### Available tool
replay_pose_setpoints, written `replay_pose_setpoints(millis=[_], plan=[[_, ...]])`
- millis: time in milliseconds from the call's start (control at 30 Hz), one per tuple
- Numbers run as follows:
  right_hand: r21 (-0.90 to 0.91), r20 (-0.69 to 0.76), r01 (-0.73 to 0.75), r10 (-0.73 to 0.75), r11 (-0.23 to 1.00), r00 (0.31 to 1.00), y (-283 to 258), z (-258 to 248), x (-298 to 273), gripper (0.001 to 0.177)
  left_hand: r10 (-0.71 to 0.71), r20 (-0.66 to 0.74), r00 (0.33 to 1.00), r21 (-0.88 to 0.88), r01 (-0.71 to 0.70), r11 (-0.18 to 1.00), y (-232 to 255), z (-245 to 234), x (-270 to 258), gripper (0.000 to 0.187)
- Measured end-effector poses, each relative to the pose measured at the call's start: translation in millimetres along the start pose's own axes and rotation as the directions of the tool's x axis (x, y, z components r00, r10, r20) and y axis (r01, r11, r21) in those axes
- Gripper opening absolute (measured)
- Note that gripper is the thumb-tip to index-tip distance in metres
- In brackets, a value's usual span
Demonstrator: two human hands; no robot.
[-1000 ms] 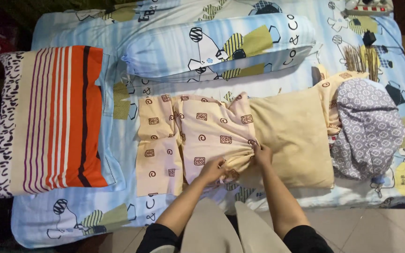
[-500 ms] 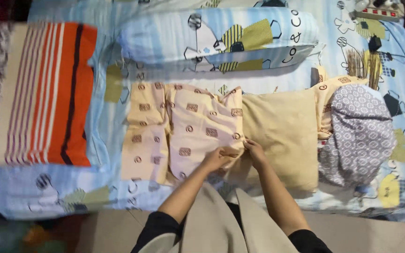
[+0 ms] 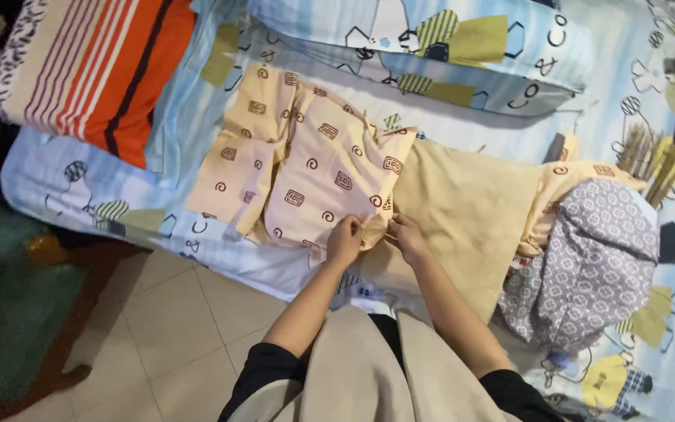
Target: The person folds a patterned sheet on a bed. They repeatedly smooth, fold, and adjust the fabric with both hands, working to create a compact bundle. The bed has a blue patterned sheet and pillows, and other folded linens are visible nearby.
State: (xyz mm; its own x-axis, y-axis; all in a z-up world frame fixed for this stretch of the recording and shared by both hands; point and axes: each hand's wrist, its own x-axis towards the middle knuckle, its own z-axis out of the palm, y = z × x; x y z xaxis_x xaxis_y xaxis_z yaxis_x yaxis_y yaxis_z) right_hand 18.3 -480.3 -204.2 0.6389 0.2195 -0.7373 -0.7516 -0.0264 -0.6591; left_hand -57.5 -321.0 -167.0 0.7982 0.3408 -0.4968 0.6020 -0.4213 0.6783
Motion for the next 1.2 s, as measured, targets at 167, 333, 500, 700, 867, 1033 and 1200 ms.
replay_pose_setpoints(millis=[167,333,500,700,867,1033,1200], plan=[[0.029,-0.136,0.086,-0.081,0.996,0.987,33,-4,43,0.029,-0.146,-0.09,0.985,-0.062,0.141,0.988,5,-18,-2,0.012],[0.119,-0.144,0.081,-0.063,0.99,0.987,-27,53,-12,0.027,-0.141,-0.113,0.984,0.009,0.143,0.99,42,-48,-13,0.015],[-0.024,-0.201,0.184,-0.185,0.983,0.962,4,53,57,0.022,0.183,0.005,0.983,0.217,-0.18,0.959,39,-41,-20,0.017],[0.096,-0.305,0.263,-0.223,0.96,0.926,1,44,51,0.031,0.184,0.003,0.983,0.406,-0.169,0.898,-24,-44,19,0.037],[-0.265,-0.113,0.236,-0.274,0.935,0.955,16,29,27,0.027,-0.15,-0.059,0.987,0.262,0.16,0.952,-88,-57,36,0.03],[-0.905,0.21,0.26,-0.179,0.337,0.961,38,72,-10,0.054,-0.264,-0.099,0.96,-0.136,0.249,0.959,-105,-61,35,0.042],[-0.924,0.281,0.237,-0.114,-0.299,0.953,42,118,-41,0.1,-0.141,-0.032,0.99,-0.162,0.134,0.978,-69,-84,-12,0.051]])
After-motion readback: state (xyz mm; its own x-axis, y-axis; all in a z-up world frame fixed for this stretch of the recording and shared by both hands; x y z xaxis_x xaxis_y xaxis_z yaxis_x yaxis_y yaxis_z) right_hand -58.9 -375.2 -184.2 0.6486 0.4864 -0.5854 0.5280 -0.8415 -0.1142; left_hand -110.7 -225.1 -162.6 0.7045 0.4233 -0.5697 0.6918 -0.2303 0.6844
